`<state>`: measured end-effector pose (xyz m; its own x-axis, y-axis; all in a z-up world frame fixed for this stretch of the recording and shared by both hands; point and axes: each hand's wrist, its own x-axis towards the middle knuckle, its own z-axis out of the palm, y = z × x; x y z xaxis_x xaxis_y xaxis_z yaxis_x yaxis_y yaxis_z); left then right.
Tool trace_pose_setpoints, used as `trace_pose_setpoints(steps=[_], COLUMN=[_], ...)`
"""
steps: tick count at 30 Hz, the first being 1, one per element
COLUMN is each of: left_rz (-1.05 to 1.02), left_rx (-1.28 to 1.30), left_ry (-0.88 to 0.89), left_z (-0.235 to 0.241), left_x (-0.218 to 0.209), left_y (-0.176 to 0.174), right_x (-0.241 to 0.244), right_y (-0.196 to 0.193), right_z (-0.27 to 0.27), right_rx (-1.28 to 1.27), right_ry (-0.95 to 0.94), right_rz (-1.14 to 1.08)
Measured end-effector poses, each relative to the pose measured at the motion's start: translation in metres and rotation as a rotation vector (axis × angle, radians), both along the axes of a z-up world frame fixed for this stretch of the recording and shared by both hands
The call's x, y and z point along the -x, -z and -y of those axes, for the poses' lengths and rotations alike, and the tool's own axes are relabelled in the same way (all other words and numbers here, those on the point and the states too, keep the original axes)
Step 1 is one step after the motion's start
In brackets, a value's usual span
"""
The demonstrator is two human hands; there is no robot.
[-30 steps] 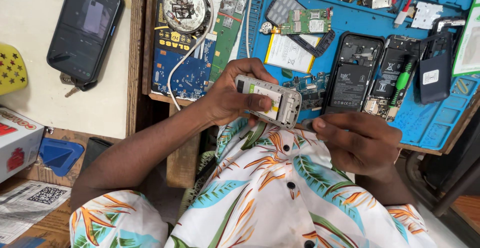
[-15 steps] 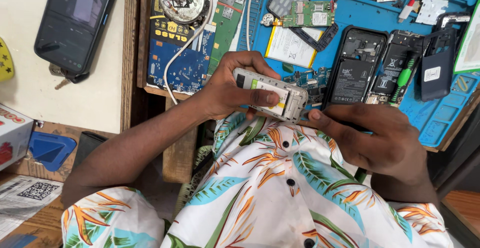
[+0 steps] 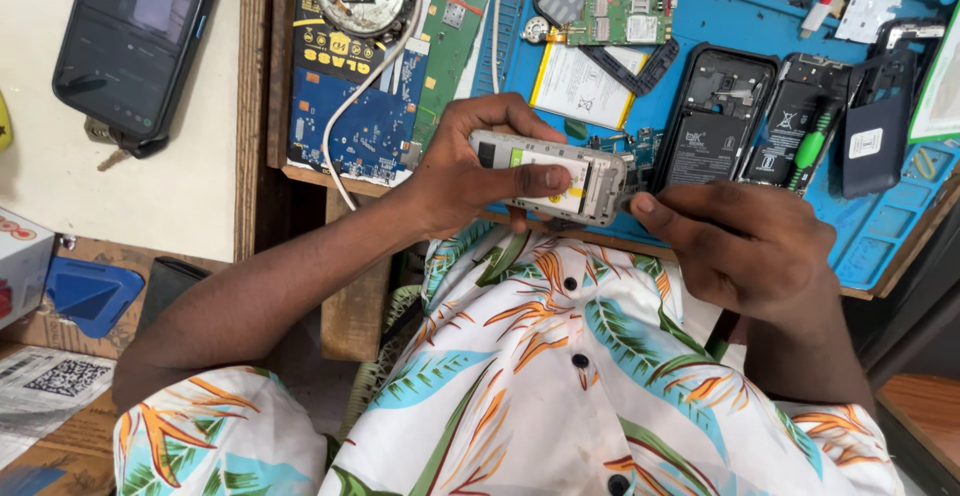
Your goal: The person uses a white plastic spudger to pry and separate components on a disassembled mobile phone. They repeatedly lift and reposition the screen assembly and internal parts on a cluttered workbench.
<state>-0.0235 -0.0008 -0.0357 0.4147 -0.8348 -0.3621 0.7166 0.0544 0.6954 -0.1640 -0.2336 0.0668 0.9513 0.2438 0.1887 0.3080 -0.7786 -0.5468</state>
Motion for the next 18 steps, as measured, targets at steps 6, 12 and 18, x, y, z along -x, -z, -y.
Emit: trace_pose_setpoints(steps=[6,12,18], left_rz=[0.016,0.057,0.255], left_rx=[0.032,-0.002,-0.04], left_ry=[-0.012,-0.043,-0.073], left_z=[0.002,0.001,-0.001], left_x=[0.0,0.001,-0.002], left_y=[0.005,0.003,-0.003], right_x=[0.002,0.001,0.004], right_y=[0.006,0.004,0.008], right_z=[0.002,-0.003,-0.012], right_rx=[-0.02,0.033,0.015], right_ry=[0.024,0.046,0.182], right_rz=[0.002,0.049,0.002])
